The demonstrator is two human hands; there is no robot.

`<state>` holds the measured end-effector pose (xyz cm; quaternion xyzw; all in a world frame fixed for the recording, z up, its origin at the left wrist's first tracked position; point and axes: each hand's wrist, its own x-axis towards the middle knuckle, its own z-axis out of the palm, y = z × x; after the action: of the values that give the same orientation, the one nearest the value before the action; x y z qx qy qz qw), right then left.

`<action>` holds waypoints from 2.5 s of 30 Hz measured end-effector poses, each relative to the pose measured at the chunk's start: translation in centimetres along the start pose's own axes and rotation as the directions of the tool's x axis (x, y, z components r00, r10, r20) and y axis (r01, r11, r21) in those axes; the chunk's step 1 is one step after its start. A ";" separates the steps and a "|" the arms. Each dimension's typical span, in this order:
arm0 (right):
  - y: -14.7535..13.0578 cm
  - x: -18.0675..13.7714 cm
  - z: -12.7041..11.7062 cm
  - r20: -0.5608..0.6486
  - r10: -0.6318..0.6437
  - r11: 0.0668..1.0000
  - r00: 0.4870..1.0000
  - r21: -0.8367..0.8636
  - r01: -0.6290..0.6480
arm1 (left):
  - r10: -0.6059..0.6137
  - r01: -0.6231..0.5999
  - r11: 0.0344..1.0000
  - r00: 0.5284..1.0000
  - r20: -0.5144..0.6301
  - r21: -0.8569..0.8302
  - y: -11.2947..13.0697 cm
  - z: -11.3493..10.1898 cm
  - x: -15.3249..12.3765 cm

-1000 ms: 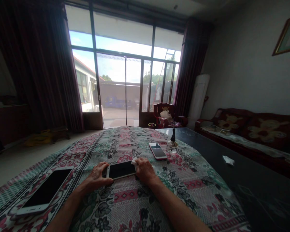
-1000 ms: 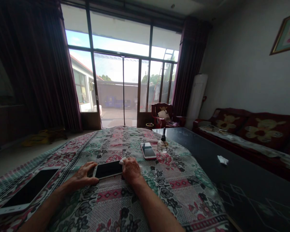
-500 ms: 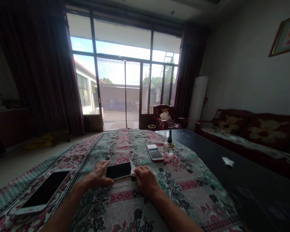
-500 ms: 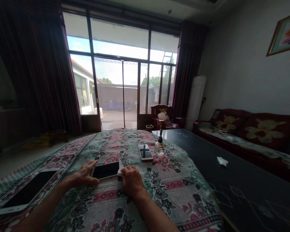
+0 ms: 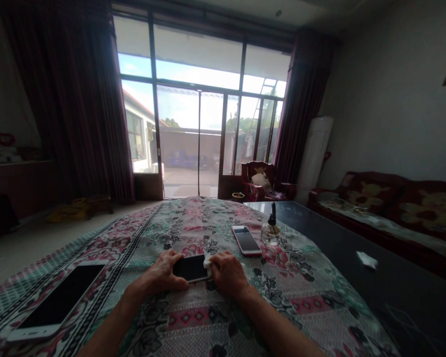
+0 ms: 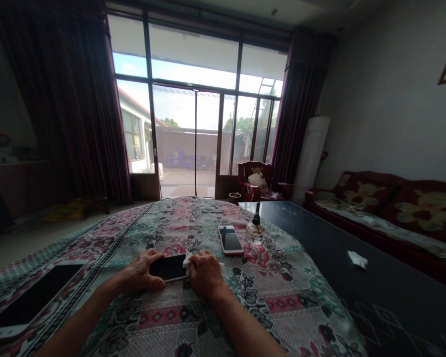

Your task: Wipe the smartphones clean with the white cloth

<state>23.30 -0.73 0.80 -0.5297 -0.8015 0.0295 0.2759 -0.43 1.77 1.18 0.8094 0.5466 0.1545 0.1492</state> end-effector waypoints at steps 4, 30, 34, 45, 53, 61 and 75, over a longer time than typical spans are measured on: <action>0.3 2.2 1.1 -0.012 0.018 1.000 1.000 0.000 -0.018 | -0.010 0.010 1.000 1.000 0.027 -0.022 0.0 0.1 0.0; -0.6 0.9 0.2 0.037 -0.012 1.000 0.999 0.008 0.012 | 0.008 -0.009 0.997 1.000 -0.015 -0.078 0.3 0.0 -0.3; -1.1 2.8 0.7 0.047 0.046 0.998 0.998 -0.038 -0.044 | 0.019 -0.022 0.994 0.999 -0.029 -0.102 0.2 0.1 -0.3; -1.5 -0.7 -0.8 0.118 -0.009 0.995 0.993 -0.094 0.020 | 0.001 -0.004 0.994 1.000 -0.030 -0.112 0.5 -0.1 -0.5; -1.8 -0.4 -1.3 0.140 -0.036 0.986 0.989 -0.154 0.058 | 0.013 -0.021 0.991 0.998 -0.061 -0.135 0.3 0.1 -0.7; -2.5 3.6 0.4 0.114 -0.026 0.973 0.993 -0.225 0.051 | 0.019 -0.027 0.990 0.998 -0.059 -0.141 0.0 0.4 -0.4; -2.0 3.0 1.2 0.012 -0.045 0.985 0.999 -0.164 0.046 | 0.044 -0.066 0.992 0.980 -0.192 -0.107 0.5 2.2 0.4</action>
<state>20.20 1.31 1.76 -0.5321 -0.8143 -0.0409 0.2283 1.00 1.82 -0.60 0.7962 0.5259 0.2655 0.1379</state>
